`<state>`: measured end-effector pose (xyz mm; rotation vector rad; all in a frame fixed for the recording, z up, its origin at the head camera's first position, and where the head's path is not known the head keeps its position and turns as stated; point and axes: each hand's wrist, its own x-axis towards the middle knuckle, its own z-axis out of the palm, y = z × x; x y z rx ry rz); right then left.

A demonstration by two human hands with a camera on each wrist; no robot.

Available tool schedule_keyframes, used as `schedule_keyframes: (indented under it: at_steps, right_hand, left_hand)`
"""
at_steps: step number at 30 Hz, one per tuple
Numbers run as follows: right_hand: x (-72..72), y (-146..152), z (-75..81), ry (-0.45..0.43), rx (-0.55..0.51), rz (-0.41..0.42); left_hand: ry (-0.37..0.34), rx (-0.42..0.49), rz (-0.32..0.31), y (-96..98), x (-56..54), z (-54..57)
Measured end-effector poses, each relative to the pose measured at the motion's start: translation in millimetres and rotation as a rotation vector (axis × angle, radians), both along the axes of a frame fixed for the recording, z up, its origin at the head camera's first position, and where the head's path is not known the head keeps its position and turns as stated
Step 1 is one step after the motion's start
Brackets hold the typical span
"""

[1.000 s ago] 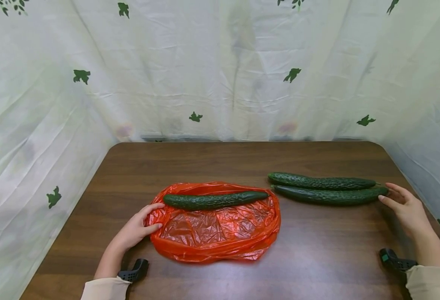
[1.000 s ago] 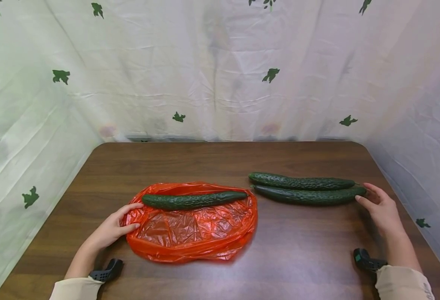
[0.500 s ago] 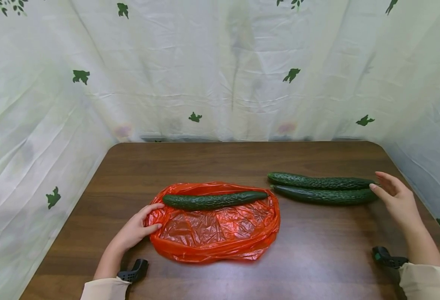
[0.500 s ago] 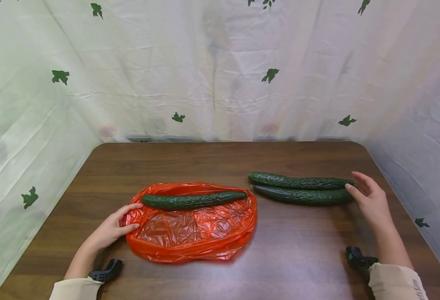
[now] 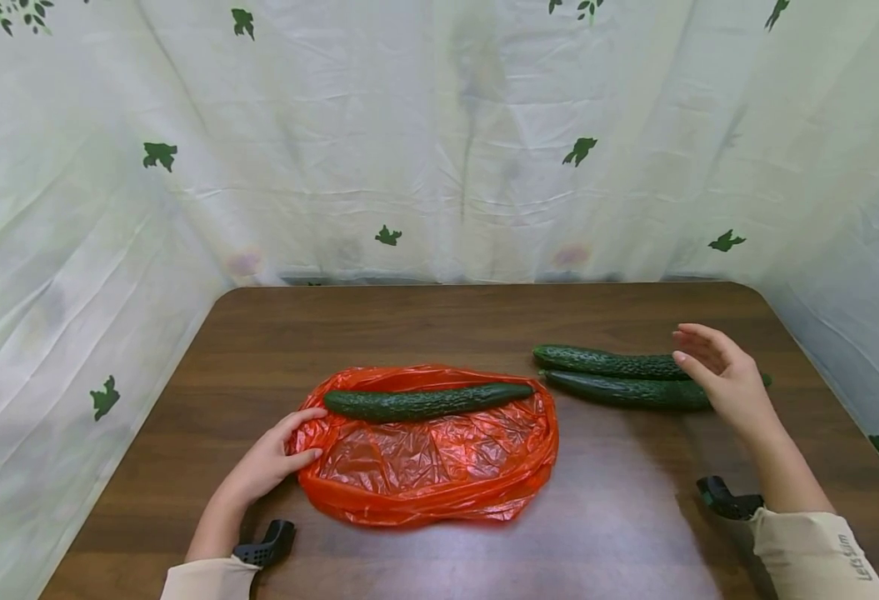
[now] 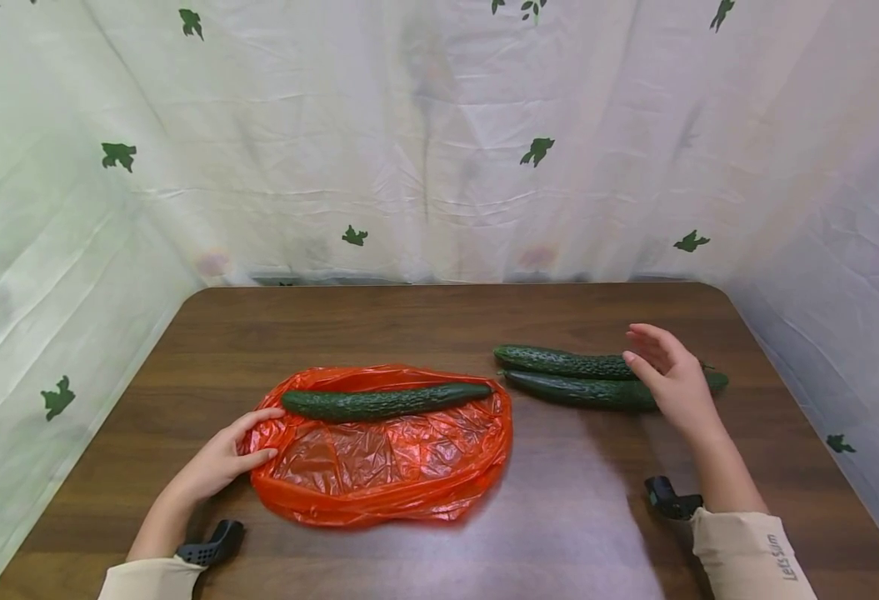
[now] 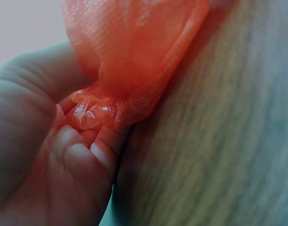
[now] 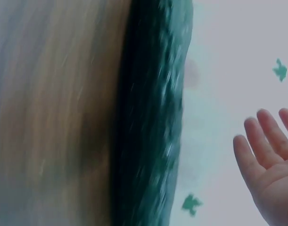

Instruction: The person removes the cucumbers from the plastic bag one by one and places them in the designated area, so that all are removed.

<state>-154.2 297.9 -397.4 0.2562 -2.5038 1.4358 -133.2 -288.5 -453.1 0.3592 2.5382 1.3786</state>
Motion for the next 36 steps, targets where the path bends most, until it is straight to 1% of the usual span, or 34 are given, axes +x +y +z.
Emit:
schedule_keyframes:
  at_steps: [5, 10, 18, 24, 26, 29, 33, 36]
  right_hand:
    - [-10.4, -27.2, 2.7, 0.006, 0.008, 0.093]
    - [-17.3, -55.4, 4.4, -0.025, 0.018, 0.184]
    - [-22.9, -98.8, -4.5, -0.065, 0.022, 0.351]
    - [-22.5, -125.5, -11.0, -0.088, 0.039, 0.429]
    - [-23.4, -133.1, -14.6, -0.106, 0.052, 0.453]
    - [-25.3, -143.7, -19.8, -0.147, 0.042, 0.500]
    - [-20.5, -158.8, -8.7, -0.185, 0.045, 0.548]
    - [-24.7, -163.3, -13.0, -0.203, 0.075, 0.561]
  left_hand:
    - [-0.004, 0.000, 0.007, -0.4, 0.9, -0.2]
    - [-0.012, -0.002, 0.011, -0.7, 1.9, -0.3]
    - [0.000, 0.002, 0.009, -1.4, 1.4, -1.9]
    - [-0.001, -0.001, 0.013, -1.8, 1.2, -2.7]
    - [-0.005, -0.001, 0.015, -1.8, 1.1, -2.7]
    - [-0.005, 0.001, 0.017, -1.8, 1.0, -2.1]
    - [-0.007, 0.003, 0.014, -1.4, 0.6, -1.4]
    - [-0.010, 0.002, 0.010, -0.6, 0.4, -1.0]
